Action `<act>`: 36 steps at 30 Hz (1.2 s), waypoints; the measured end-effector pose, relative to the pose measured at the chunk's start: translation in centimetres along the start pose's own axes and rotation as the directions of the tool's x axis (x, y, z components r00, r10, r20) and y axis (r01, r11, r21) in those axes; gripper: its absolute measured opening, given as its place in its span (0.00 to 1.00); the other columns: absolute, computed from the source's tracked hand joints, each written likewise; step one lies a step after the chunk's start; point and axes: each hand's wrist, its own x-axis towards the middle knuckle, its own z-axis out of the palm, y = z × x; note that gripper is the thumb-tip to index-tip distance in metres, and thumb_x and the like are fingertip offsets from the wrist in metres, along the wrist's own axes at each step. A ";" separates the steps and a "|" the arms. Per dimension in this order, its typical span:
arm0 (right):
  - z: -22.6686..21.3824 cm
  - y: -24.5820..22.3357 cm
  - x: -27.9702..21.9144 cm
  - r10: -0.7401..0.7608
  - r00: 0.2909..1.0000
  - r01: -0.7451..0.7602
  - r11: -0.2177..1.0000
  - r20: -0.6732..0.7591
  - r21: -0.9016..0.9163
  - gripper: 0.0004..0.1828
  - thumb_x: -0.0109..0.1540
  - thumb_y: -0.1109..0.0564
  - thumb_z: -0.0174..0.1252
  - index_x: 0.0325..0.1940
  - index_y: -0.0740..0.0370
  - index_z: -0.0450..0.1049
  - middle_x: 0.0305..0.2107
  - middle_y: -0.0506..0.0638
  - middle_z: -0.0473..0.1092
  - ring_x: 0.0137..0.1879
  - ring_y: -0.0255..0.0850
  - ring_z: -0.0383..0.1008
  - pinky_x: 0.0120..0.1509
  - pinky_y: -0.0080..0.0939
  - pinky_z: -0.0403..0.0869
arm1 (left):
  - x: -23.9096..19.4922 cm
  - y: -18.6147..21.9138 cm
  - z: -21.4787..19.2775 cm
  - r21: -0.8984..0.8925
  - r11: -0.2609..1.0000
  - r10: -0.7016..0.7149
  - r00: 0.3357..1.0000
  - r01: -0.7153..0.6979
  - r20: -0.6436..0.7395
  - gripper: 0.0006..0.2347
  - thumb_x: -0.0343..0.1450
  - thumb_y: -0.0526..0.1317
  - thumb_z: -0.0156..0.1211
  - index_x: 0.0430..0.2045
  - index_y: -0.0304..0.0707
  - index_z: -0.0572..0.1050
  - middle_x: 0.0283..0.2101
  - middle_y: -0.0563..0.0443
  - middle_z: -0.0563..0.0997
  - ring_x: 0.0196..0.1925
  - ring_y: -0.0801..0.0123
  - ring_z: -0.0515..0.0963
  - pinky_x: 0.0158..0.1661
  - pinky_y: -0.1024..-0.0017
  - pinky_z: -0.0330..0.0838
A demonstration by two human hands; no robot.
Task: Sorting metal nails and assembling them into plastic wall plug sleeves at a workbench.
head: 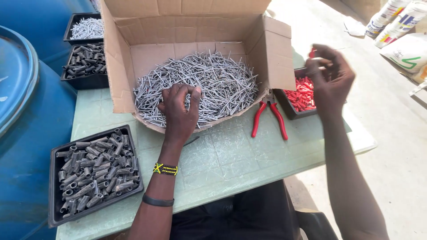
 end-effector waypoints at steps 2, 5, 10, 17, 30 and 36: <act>-2.6 -0.1 0.9 0.147 0.988 -0.153 0.955 -0.045 -0.253 0.15 0.70 0.57 0.58 0.60 0.62 0.75 0.45 0.51 0.73 0.49 0.38 0.75 0.52 0.36 0.76 | 0.3 -0.1 0.4 0.115 0.993 -0.039 0.999 0.041 -0.018 0.15 0.77 0.55 0.45 0.29 0.52 0.77 0.43 0.61 0.76 0.52 0.62 0.68 0.47 0.56 0.53; -5.5 3.2 1.2 0.385 0.894 -0.278 0.878 0.228 -0.389 0.23 0.66 0.59 0.60 0.65 0.63 0.74 0.48 0.54 0.75 0.54 0.36 0.74 0.59 0.35 0.75 | 0.2 -0.1 0.4 0.118 0.992 -0.038 0.999 0.040 -0.014 0.18 0.77 0.57 0.44 0.29 0.51 0.78 0.44 0.61 0.77 0.52 0.63 0.67 0.48 0.56 0.53; -2.6 0.0 0.3 0.270 0.951 -0.199 0.908 0.152 -0.369 0.14 0.64 0.67 0.55 0.52 0.62 0.80 0.46 0.51 0.78 0.52 0.38 0.78 0.58 0.36 0.77 | 0.4 -0.1 0.5 0.155 0.988 -0.010 1.000 0.014 -0.024 0.18 0.77 0.57 0.43 0.29 0.51 0.77 0.42 0.61 0.77 0.51 0.62 0.67 0.45 0.57 0.53; 8.0 -9.5 -0.2 -0.130 0.775 0.229 0.970 0.618 -0.083 0.23 0.63 0.60 0.67 0.63 0.58 0.74 0.54 0.59 0.73 0.59 0.49 0.77 0.61 0.46 0.79 | -0.2 0.5 0.3 0.163 0.985 0.054 0.999 -0.054 0.003 0.16 0.75 0.56 0.49 0.31 0.50 0.80 0.40 0.59 0.78 0.53 0.60 0.66 0.45 0.58 0.51; 12.8 -9.2 1.5 -0.104 0.665 0.343 0.922 0.739 -0.178 0.07 0.59 0.66 0.69 0.40 0.58 0.84 0.33 0.48 0.77 0.35 0.35 0.74 0.47 0.36 0.70 | -0.2 0.8 0.2 0.286 0.945 0.202 0.971 -0.160 -0.124 0.17 0.73 0.57 0.47 0.33 0.52 0.82 0.42 0.60 0.81 0.50 0.61 0.71 0.45 0.56 0.54; 14.4 -9.6 0.1 0.127 0.719 0.270 0.855 0.683 -0.443 0.09 0.63 0.63 0.57 0.38 0.57 0.84 0.29 0.48 0.79 0.36 0.35 0.79 0.50 0.35 0.70 | -0.5 0.2 1.3 0.428 0.901 0.086 0.996 -0.073 -0.013 0.14 0.76 0.49 0.47 0.33 0.45 0.79 0.37 0.52 0.76 0.45 0.60 0.66 0.40 0.53 0.58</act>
